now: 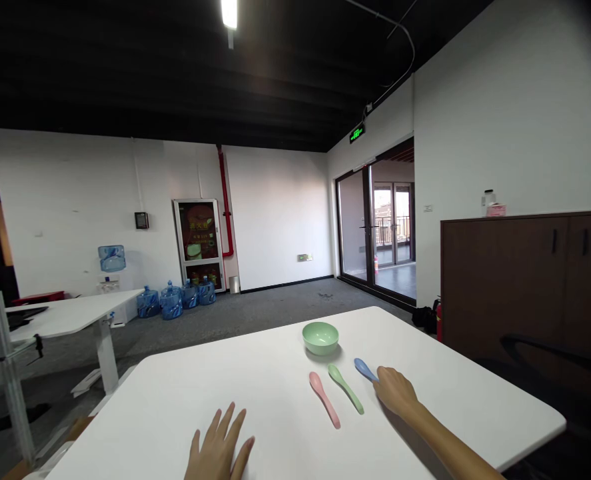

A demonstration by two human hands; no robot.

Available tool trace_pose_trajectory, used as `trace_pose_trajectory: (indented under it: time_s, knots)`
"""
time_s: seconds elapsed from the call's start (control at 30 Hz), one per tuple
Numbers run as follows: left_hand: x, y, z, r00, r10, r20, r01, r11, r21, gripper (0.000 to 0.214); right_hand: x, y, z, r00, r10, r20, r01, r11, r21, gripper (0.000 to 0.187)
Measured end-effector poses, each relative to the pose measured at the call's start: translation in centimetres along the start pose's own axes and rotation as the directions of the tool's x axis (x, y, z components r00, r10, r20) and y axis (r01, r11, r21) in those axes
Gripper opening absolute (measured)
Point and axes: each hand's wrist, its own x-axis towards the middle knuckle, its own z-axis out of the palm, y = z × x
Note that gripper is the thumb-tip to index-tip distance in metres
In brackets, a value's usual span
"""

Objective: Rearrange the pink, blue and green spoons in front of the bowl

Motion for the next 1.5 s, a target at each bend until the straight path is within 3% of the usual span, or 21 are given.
trace_pose_trajectory:
  time_s: [0.53,0.8,0.97,1.2,1.5]
  knots:
    - [0.1,-0.1,0.0,0.999,0.013,-0.040,-0.012,1.000,0.005,0.054,-0.8,0.3,-0.7,0.996,-0.046,-0.076,0.045,0.999,-0.024,0.029]
    - [0.5,-0.8,0.7,0.995,0.031,-0.095,-0.031,1.000,-0.003,0.053,-2.6,-2.7,-2.7,0.963,-0.166,-0.211,0.185,0.980,0.073,0.055]
    - [0.4,-0.9,0.7,0.994,0.031,-0.107,-0.032,0.999,-0.003,0.054,-4.9,-5.4,-3.8,0.951,-0.270,-0.148,0.295,0.937,0.189,0.075]
    - [0.5,-0.7,0.4,0.994,0.031,-0.104,-0.032,0.999,-0.005,0.054,-7.1,-7.1,-2.3,0.914,-0.387,-0.124,0.406,0.878,0.254,0.077]
    - [0.6,-0.4,0.4,0.997,0.024,-0.071,-0.023,1.000,0.012,0.055,-8.2,-7.6,-1.1,0.904,-0.415,-0.105,0.428,0.870,0.244,0.076]
